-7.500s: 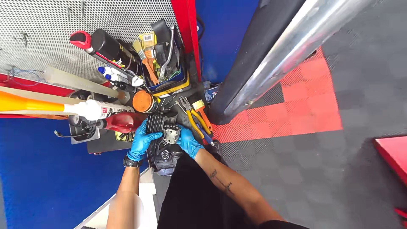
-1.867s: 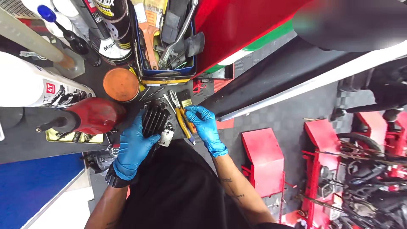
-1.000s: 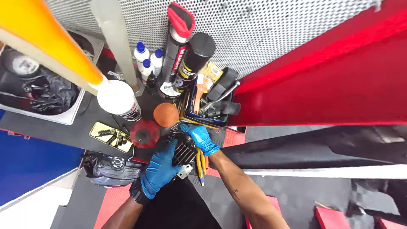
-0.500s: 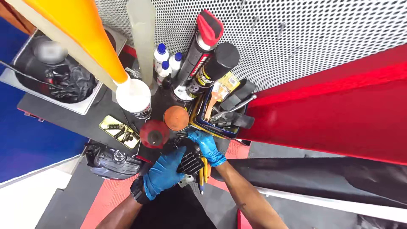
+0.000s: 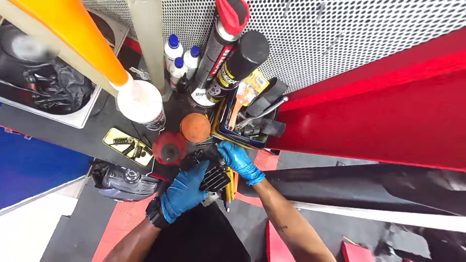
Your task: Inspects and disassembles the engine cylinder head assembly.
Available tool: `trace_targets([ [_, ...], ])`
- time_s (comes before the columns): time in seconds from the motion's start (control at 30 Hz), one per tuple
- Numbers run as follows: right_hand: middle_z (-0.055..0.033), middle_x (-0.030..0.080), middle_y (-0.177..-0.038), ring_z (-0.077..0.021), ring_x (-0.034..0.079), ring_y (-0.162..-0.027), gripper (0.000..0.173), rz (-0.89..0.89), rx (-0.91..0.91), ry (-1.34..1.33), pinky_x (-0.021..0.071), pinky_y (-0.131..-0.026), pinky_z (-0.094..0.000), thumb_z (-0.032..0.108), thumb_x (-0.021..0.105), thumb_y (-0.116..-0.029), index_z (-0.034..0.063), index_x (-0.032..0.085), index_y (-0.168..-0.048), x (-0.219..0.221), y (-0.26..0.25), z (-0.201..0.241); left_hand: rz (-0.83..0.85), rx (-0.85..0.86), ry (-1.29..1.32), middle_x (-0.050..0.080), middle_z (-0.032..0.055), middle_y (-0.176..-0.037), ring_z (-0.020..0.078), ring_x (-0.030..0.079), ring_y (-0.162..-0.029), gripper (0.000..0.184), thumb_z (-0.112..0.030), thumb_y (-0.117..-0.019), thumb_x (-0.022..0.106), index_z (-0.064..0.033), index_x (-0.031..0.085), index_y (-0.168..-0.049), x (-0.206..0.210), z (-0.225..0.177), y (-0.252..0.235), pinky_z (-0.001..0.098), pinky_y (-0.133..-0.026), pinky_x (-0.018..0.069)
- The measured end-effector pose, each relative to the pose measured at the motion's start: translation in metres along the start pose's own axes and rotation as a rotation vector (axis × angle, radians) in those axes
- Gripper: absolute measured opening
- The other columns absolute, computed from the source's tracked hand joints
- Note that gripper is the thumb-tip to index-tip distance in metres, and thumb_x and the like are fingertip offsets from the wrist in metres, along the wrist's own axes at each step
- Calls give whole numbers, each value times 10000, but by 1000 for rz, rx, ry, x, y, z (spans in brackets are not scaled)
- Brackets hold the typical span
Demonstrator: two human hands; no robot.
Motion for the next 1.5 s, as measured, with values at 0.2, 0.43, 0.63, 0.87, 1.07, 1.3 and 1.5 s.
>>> trace_targets([
  [0.2,-106,718,-982,-175,718,-803,102,-492,187,-857,635,-750,-339,13,531,-1018,-48,586,-1079,-52,36,31,-17,-8,15,592,163,-1440,324,615,-1268,947,-239,-776,845,-75,375,-1582,0,0,1,544,-1071,477],
  [0.43,-66,733,-965,-192,732,-846,374,-723,167,-1198,637,-789,-369,-40,660,-936,5,528,-1283,-71,106,71,-43,-13,-24,658,173,-1335,351,642,-1211,960,-285,-743,865,-100,411,-1568,0,0,0,585,-1033,492],
  [0.63,-78,747,-1067,-173,724,-974,182,-678,145,-924,612,-878,-344,-16,695,-927,42,652,-1094,-53,147,102,-36,-18,-16,670,135,-1320,292,638,-1226,934,-301,-734,867,-131,445,-1550,1,6,-4,559,-1054,491],
  [0.87,-115,756,-1055,-158,734,-937,152,-631,143,-812,623,-861,-330,-34,704,-915,-36,680,-1065,-27,152,112,-33,-43,-17,694,123,-1263,288,656,-1188,893,-298,-725,877,-181,486,-1519,2,7,-4,583,-1024,503],
  [1.07,-124,755,-1053,-168,734,-943,133,-628,155,-788,622,-867,-336,-39,710,-908,-35,695,-1040,-17,158,112,-46,-48,-15,705,126,-1235,306,667,-1160,894,-300,-721,878,-208,488,-1520,4,10,-6,614,-986,512],
  [1.3,-36,687,-920,-106,656,-759,543,-557,267,-979,596,-711,-290,-14,596,-976,-103,421,-1482,-31,166,109,-49,-43,-17,686,169,-1261,353,651,-1176,945,-306,-731,874,-178,438,-1560,4,9,-5,636,-987,495],
  [1.5,-128,742,-1130,-214,736,-963,363,-497,168,-1665,615,-898,-390,95,644,-993,35,654,-1351,-34,185,110,-42,-45,-30,670,163,-1303,345,638,-1205,954,-314,-736,872,-177,425,-1568,2,6,-3,620,-1014,485],
])
Point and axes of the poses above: each hand's wrist, its own y-axis away from the middle knuckle, its own x-axis out of the palm, z = x × y, the point moved 5 cm from there along -y, towards the middle knuckle
